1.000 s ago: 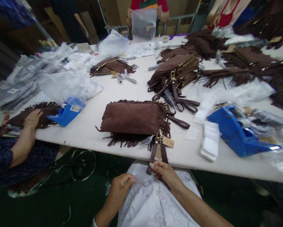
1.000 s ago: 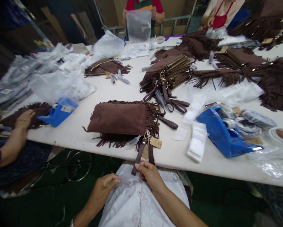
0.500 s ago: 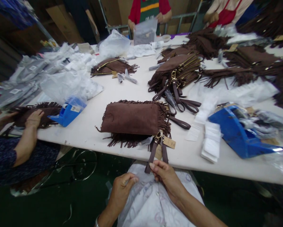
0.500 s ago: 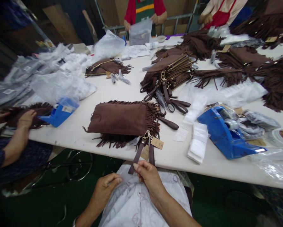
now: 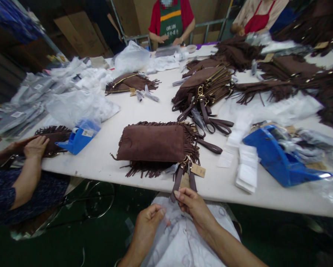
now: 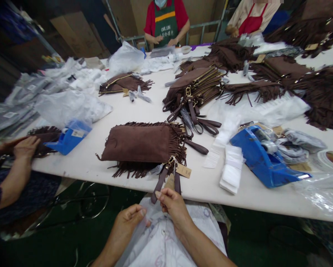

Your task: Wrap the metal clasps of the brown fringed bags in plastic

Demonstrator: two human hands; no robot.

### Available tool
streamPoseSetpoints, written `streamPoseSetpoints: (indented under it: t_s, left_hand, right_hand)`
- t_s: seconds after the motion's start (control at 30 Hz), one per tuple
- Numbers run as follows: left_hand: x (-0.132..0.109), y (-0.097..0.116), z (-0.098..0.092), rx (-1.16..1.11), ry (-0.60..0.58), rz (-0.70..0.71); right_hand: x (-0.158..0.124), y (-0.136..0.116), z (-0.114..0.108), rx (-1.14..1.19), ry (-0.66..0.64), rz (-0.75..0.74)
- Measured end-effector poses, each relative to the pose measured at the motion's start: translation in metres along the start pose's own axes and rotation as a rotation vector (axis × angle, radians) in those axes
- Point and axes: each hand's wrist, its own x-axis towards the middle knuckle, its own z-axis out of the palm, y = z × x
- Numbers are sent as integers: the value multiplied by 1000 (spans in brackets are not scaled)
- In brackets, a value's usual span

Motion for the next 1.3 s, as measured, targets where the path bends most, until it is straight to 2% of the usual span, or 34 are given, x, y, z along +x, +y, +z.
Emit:
streamPoseSetpoints:
  t_s: [0.23, 0.47, 0.6, 0.87, 1.07, 1.3]
  left_hand:
    - [-7, 6, -3, 90, 53, 13]
    - [-8, 16, 9, -231, -73, -111]
    - [-2, 22, 16, -301, -162, -97]
    - [-1, 23, 15, -239, -76, -94]
    - [-7, 27, 18, -326, -126, -124]
    - [10, 37, 28, -352, -178, -111]
  right_hand:
    - [1, -2, 2, 31, 3, -33]
    - [4, -2, 0, -6, 4, -46]
    - [3, -6, -2, 4, 20, -36]
    - [3, -8, -1, 31, 9, -63]
    - [4, -7, -4, -56, 37, -111]
    - [8, -6, -7, -93, -15, -120]
